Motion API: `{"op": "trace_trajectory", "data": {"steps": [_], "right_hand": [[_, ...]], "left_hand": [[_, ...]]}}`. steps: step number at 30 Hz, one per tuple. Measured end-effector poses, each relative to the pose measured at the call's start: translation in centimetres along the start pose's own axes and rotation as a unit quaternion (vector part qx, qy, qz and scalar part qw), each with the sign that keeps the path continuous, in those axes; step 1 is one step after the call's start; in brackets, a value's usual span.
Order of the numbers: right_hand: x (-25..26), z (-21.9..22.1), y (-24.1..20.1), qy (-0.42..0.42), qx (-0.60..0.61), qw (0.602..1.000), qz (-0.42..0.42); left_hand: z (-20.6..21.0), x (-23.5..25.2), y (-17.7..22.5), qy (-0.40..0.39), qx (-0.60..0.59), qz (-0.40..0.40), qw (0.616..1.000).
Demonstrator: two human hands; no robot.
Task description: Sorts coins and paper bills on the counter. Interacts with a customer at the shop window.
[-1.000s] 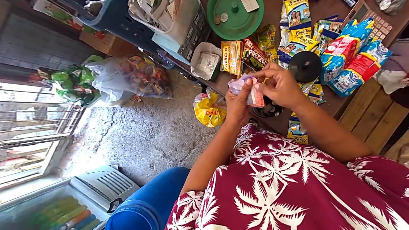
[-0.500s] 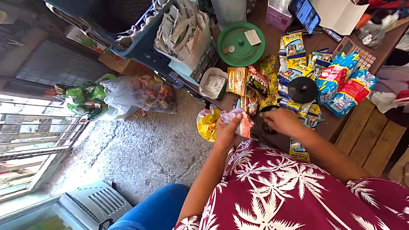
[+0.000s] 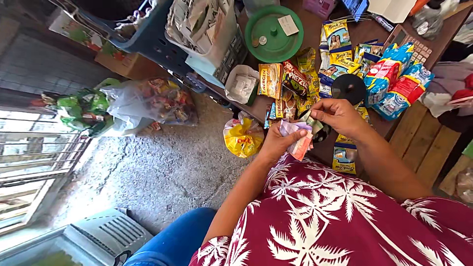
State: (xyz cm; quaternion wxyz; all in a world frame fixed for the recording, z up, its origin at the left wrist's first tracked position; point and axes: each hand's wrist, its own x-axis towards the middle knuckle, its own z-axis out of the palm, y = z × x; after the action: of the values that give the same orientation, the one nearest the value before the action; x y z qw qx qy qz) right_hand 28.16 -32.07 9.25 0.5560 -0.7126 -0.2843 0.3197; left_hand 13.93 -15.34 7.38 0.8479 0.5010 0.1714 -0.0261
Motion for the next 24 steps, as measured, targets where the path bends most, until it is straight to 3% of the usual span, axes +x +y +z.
{"op": "trace_trajectory", "data": {"steps": [6,13,16,20,24], "right_hand": [[-0.9,0.0,0.5,0.001,0.02,1.0,0.011],[-2.4,-3.9,1.6,0.091,-0.052,0.992,0.077],[-3.3,-5.2,2.5,0.139,0.094,0.982,0.087],[-3.5,-5.2,2.9,0.196,0.314,0.916,0.156],[-3.4,-4.4,3.1,0.115,0.359,0.907,0.187]], "left_hand": [[-0.7,-0.8,-0.9,0.018,-0.005,0.002,1.0],[-2.9,-2.4,-1.5,0.173,-0.041,-0.021,0.984],[-3.4,-2.9,-1.7,0.223,-0.1,-0.027,0.969],[-3.8,-3.1,-2.1,0.249,-0.146,-0.036,0.957],[-4.0,-3.2,-2.3,0.208,-0.222,-0.032,0.952]]}}
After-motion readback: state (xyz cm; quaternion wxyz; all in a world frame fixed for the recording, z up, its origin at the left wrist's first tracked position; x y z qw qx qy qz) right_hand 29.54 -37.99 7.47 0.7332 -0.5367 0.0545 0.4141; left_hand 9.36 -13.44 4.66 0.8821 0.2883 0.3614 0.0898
